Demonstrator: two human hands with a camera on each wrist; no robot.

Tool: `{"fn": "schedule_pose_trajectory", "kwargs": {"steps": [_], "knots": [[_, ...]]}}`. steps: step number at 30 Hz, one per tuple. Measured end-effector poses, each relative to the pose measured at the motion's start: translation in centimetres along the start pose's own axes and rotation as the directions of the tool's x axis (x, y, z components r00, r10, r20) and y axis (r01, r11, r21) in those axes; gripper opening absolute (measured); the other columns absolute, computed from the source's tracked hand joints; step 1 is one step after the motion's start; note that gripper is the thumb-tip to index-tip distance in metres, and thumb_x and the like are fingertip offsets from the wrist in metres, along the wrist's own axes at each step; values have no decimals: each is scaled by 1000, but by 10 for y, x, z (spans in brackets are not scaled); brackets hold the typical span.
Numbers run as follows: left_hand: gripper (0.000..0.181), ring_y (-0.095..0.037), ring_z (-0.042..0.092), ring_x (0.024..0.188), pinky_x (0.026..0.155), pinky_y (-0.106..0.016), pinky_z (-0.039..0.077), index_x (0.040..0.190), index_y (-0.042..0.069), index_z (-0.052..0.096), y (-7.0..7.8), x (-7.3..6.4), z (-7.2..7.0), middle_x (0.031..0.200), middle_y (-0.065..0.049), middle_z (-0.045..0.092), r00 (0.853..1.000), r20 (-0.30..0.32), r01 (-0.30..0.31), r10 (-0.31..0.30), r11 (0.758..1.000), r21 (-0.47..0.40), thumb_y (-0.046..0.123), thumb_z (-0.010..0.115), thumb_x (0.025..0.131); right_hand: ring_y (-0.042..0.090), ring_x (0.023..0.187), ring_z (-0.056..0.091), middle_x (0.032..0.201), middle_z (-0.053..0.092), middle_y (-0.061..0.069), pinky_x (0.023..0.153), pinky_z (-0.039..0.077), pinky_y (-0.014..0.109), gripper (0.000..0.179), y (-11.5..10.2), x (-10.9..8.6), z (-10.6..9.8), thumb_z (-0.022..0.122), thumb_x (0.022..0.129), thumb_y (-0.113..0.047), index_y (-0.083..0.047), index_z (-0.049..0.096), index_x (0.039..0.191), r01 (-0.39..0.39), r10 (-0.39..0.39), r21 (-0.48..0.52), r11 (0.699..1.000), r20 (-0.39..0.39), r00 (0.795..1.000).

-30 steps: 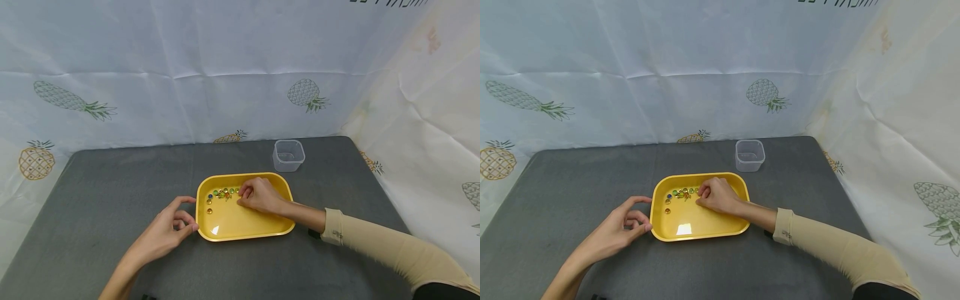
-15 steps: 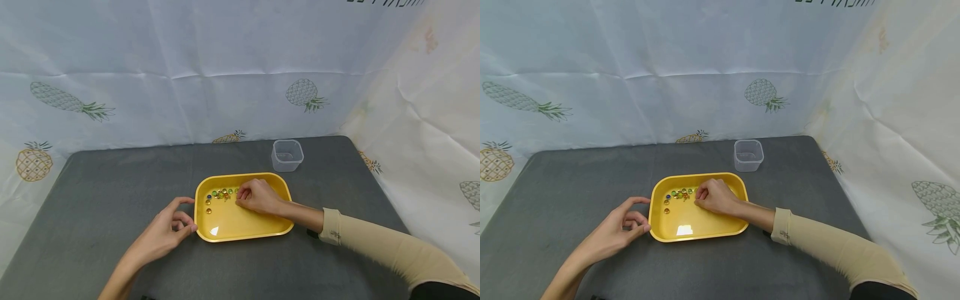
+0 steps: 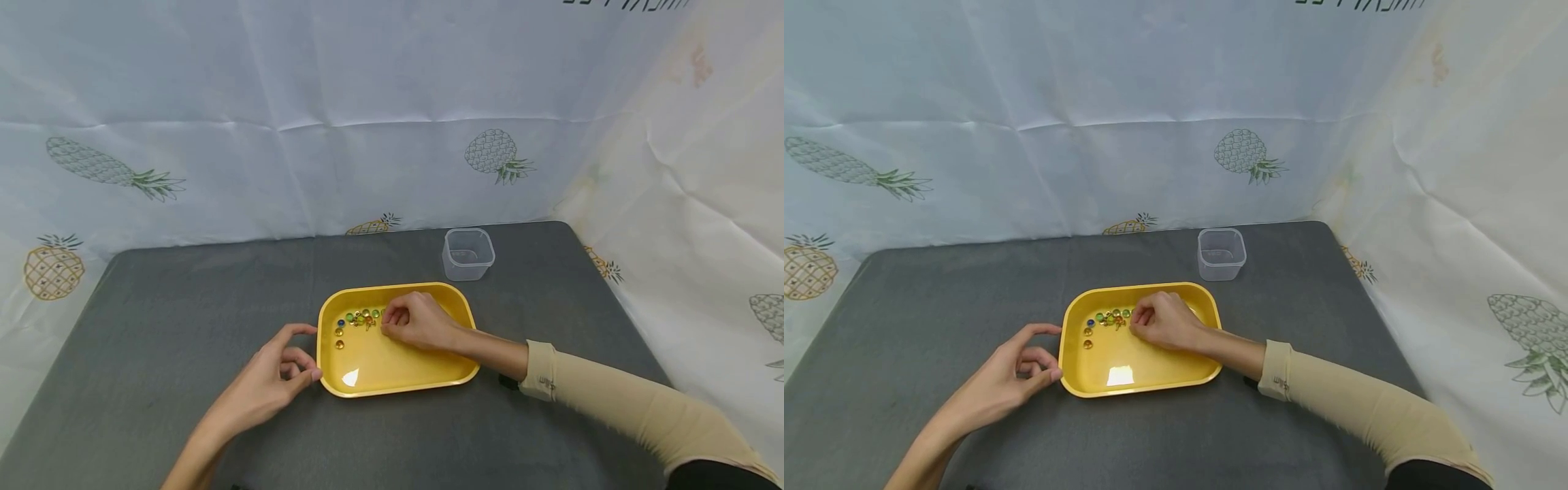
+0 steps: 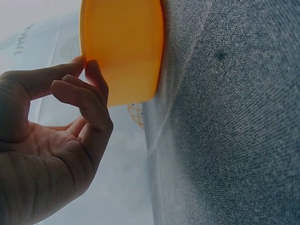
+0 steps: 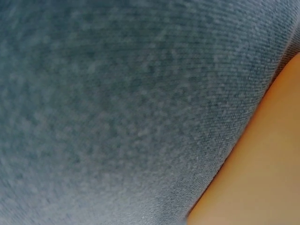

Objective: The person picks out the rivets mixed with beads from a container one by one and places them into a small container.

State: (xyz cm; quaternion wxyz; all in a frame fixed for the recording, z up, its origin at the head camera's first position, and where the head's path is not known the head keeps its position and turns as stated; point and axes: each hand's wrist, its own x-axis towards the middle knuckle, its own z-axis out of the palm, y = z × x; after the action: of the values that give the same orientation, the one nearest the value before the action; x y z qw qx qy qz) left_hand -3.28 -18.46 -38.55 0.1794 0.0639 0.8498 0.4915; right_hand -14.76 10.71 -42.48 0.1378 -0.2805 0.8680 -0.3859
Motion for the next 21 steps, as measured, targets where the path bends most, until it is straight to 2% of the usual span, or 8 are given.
{"fn": "schedule_pose_trajectory", "kwargs": {"steps": [13,21], "knots": [[63,-17,66,69,67,-26,47,153,6,42,0,0,1,97,-9,77,1000,4,15,-15,1000,-11,15,77,101,6,69,65,81,74,-2,70,55,19,4,1,0,-1,83,94,-15,-13,80,93,-17,17,67,998,0,1000],[63,-18,66,69,66,-26,47,153,6,42,1,0,1,96,-5,76,1000,7,19,-19,1000,-11,15,77,101,9,74,66,81,73,-4,71,54,20,4,-2,-1,-5,84,93,-18,-15,80,92,-22,23,97,995,-7,1000]]}}
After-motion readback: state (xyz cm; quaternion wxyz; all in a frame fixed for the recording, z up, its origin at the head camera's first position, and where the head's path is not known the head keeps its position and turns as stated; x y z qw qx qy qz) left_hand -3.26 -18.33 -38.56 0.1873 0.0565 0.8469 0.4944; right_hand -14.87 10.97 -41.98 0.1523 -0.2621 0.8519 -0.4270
